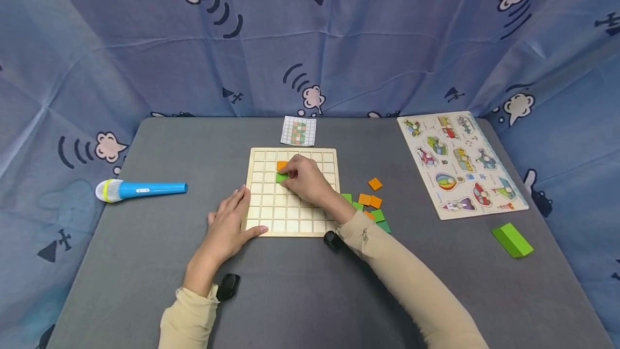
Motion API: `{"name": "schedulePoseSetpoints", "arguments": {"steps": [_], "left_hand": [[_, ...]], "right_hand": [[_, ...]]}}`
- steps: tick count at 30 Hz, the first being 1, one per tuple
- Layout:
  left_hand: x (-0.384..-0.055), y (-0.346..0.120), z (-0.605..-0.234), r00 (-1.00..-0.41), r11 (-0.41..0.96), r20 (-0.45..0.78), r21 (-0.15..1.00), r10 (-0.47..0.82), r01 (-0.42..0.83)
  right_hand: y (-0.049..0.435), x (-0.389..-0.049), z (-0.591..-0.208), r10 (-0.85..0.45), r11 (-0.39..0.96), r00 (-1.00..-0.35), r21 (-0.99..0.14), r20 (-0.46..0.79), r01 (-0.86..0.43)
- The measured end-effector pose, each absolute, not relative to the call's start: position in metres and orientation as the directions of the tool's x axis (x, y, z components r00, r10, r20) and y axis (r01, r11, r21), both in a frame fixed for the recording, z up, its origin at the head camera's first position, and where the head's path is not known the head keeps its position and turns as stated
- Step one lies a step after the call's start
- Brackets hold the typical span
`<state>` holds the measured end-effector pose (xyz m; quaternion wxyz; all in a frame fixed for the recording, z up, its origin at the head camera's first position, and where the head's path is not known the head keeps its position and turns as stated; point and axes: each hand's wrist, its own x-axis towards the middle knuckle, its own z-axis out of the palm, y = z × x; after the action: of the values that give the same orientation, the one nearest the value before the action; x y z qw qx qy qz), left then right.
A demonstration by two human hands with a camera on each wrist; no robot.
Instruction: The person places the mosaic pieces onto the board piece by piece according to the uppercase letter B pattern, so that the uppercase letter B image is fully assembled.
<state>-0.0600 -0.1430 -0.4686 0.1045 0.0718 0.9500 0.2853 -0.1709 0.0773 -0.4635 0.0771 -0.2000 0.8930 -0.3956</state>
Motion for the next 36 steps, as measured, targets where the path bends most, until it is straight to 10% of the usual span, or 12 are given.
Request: {"name": "schedulePoseSetpoints", "arguments": {"steps": [36], "left_hand": [[-0.06, -0.144, -0.47, -0.968, 0.815, -0.129, 0.57, 0.216, 0.106]], "right_hand": [[0.129, -0.157, -0.455, -0.348, 0.669, -0.937, -0.699, 0.008, -0.255]]}}
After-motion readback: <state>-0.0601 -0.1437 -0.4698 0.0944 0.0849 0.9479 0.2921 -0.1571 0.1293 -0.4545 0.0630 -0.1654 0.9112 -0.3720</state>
